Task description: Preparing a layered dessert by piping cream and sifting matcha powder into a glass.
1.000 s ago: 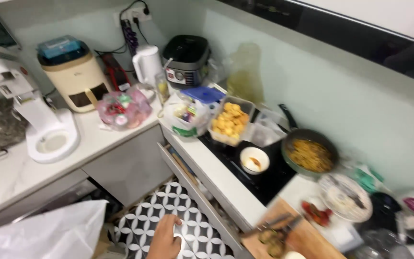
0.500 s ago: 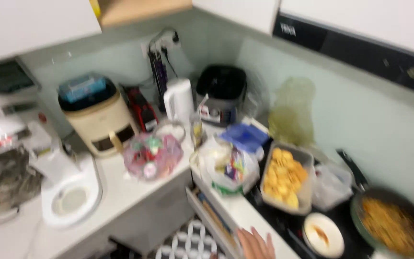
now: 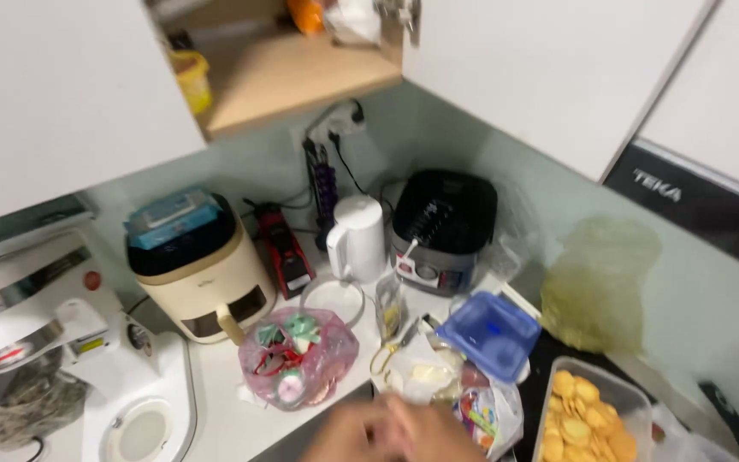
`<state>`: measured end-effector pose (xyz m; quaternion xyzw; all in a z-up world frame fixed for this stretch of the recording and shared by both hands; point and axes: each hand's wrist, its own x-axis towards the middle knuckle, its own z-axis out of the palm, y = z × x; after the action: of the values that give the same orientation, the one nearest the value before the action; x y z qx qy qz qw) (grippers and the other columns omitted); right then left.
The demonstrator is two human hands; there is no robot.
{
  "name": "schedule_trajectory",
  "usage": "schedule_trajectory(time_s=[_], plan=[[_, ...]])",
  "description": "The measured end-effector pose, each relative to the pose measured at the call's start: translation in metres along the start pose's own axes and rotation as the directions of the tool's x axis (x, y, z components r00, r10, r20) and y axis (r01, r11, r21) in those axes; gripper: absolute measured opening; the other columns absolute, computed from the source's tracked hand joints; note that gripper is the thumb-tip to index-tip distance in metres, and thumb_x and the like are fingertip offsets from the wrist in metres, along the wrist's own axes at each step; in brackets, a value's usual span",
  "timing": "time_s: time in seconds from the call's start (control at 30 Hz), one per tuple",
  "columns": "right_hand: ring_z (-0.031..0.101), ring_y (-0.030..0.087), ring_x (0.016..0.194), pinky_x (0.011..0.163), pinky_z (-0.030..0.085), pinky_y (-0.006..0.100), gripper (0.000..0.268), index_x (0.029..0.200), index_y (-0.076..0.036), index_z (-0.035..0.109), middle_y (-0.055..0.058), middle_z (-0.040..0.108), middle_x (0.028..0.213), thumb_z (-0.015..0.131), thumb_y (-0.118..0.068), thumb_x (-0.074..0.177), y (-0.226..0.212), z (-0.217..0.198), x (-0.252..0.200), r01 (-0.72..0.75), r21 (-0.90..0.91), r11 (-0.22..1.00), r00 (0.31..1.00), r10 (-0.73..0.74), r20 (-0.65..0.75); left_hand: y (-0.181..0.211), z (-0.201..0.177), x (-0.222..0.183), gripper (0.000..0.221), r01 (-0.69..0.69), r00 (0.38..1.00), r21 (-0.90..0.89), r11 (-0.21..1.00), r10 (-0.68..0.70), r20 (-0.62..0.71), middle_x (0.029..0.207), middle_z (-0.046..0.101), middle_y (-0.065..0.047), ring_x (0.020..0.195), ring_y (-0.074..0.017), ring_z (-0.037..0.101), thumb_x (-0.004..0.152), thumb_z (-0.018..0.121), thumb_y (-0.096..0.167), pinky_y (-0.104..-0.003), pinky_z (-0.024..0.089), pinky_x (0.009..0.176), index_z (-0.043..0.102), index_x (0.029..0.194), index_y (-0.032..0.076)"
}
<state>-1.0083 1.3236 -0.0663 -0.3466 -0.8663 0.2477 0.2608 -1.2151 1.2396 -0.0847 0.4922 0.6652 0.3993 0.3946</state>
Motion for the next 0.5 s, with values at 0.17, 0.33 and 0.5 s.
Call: schedule_trajectory(time_s=[0.17,0.33,0.5], plan=[[0.070,0.032,0.068,0.063,0.054,0.043,0.022,0.112,-0.011,0.068,0.014,0.073,0.079,0.067,-0.021,0.093,-0.021,-0.034,0.060,-0.285,0.088,0.955,0.933,0.297,-0.202,0.113,-0.032,0.144,0.041,-0.392,0.868,0.243,0.888,0.444,-0.223,0.073,0.067,-0.013,0.062,-0.0252,0.062,0.081,0.083,0.033,-0.038,0.049,0.056,0.068,0.095,-0.003],[0.070,0.029,0.065,0.062,0.053,0.040,0.022,0.108,-0.009,0.069,0.012,0.073,0.079,0.068,-0.023,0.092,-0.020,-0.023,0.060,-0.449,0.153,0.880,0.850,0.474,-0.228,0.068,0.004,0.259,0.044,-0.510,0.846,0.435,0.742,0.524,0.097,0.087,0.070,-0.022,0.082,-0.0429,0.068,0.083,0.079,0.033,-0.051,0.053,0.071,0.069,0.110,-0.001],[0.072,0.027,0.065,0.060,0.054,0.038,0.020,0.105,-0.007,0.070,0.013,0.074,0.080,0.069,-0.022,0.091,-0.021,-0.018,0.048,-0.519,0.205,0.830,0.808,0.555,-0.198,0.065,-0.028,0.244,0.020,-0.575,0.792,0.324,0.751,0.610,-0.009,0.086,0.070,-0.023,0.082,-0.0423,0.068,0.098,0.063,0.017,-0.049,0.054,0.075,0.072,0.093,0.000]])
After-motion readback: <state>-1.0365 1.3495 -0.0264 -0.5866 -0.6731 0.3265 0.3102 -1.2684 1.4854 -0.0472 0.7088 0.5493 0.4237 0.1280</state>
